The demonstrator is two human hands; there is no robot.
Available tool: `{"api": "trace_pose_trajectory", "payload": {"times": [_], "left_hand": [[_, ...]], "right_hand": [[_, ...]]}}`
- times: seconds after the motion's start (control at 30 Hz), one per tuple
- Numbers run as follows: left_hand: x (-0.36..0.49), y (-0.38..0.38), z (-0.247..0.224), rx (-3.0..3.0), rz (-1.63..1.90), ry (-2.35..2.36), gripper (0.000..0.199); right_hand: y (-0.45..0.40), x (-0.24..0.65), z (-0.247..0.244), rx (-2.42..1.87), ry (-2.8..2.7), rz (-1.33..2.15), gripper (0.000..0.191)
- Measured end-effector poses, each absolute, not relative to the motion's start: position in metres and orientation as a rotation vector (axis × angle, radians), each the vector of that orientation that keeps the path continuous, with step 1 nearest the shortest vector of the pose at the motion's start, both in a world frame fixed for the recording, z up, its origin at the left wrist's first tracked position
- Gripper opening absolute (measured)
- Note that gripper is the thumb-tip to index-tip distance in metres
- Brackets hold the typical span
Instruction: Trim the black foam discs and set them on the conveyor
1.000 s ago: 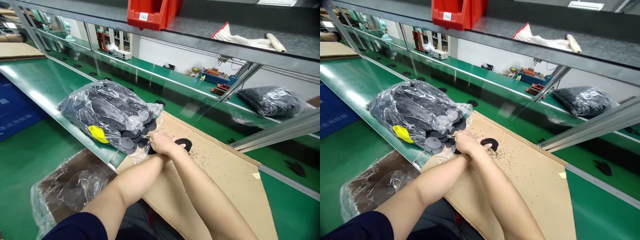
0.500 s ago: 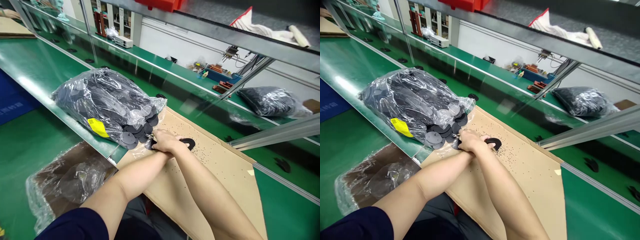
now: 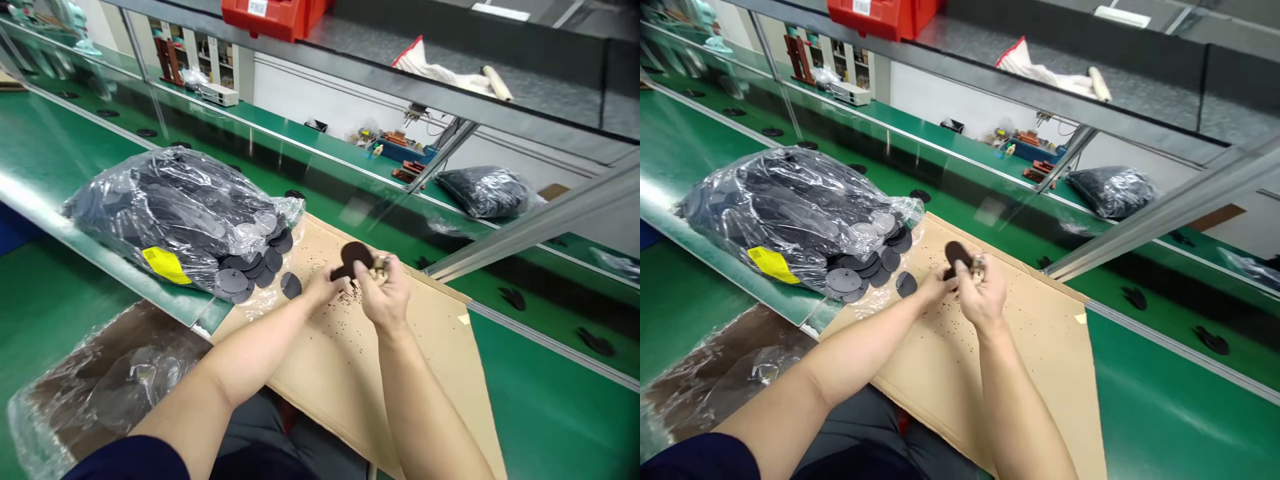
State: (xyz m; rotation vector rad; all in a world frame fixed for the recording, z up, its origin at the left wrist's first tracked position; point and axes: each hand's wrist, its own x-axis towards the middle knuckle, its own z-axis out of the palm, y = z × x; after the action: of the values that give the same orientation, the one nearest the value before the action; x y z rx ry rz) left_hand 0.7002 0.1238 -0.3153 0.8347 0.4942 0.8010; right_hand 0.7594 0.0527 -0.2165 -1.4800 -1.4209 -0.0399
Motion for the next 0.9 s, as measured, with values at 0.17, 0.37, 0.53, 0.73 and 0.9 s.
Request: {"api": "trace_pose_trajectory", "payload": {"times": [0.17,0.37,0.53,0.73,0.9], "left_hand": [[0.705,0.124,-0.313,0.826,0.818,0.468,0.04],[0.702,0.117,-0.315,0.961,0.722,0.393,0.051],[0.699,0.108,-0.313,1.004,0.679,0.349,0.051],[0.702,0.101,-0.313,0.982,0.721,0.358,0.053],[0.702,0.102,-0.313,0.957,0.749,0.431,0.048]], "right_hand": [[0.026,0.805,-0.282,-1.401,-0.874,-0.012,0.025],[0.022,0.813,-0.318,-1.497,-0.899,0.126,0.027],[0.021,0.809,-0.308,-1.558,-0.931,0.111,0.024],[0.018,0.806,-0.305,-1.616,-0.951,0.088,0.025],[0.017,0.805,-0.301,-1.608,-0.992,0.15,0.028]]}}
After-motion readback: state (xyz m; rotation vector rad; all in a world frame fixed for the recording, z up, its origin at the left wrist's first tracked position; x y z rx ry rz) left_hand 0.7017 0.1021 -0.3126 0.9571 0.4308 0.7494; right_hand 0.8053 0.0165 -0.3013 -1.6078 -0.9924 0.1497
